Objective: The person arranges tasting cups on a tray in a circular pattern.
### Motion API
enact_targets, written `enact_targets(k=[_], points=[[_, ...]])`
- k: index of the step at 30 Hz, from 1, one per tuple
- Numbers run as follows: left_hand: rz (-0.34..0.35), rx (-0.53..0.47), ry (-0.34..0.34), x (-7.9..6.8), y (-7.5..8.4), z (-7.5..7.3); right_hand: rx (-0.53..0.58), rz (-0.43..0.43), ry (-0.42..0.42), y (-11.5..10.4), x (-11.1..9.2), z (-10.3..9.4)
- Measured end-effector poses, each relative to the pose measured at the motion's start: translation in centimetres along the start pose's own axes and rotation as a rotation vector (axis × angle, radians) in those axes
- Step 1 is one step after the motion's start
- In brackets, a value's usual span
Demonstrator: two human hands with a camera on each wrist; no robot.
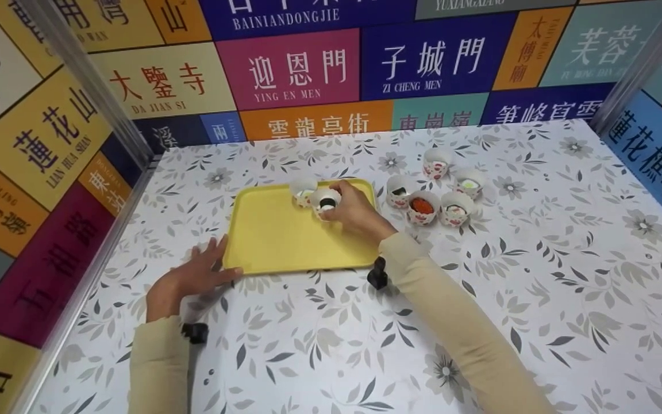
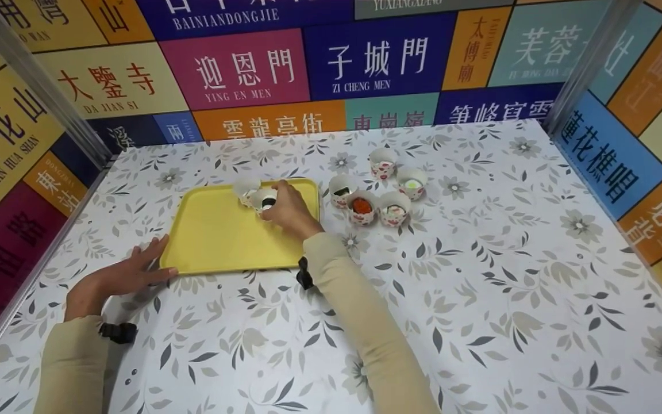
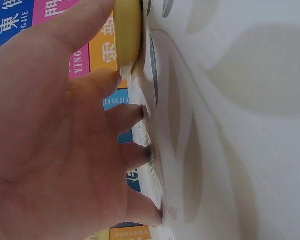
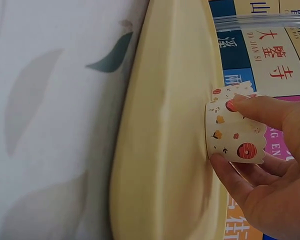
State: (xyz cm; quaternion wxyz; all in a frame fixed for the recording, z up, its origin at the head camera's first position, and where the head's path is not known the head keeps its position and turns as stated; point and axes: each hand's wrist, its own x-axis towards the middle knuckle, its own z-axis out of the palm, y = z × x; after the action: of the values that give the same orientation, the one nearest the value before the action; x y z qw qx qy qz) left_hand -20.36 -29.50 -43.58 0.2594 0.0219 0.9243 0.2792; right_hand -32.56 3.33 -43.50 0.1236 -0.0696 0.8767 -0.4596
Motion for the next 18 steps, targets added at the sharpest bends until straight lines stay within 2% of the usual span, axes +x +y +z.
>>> enact_targets(k=[9, 18], points=[[-0.013, -0.01, -0.005, 0.0, 0.1, 0.0, 0.035, 0.01, -0.002, 0.0, -0.1, 0.1], [-0.001, -0.007, -0.013, 0.0, 0.2, -0.1, 0.056, 0.009, 0.022, -0.4, -1.0, -0.9]])
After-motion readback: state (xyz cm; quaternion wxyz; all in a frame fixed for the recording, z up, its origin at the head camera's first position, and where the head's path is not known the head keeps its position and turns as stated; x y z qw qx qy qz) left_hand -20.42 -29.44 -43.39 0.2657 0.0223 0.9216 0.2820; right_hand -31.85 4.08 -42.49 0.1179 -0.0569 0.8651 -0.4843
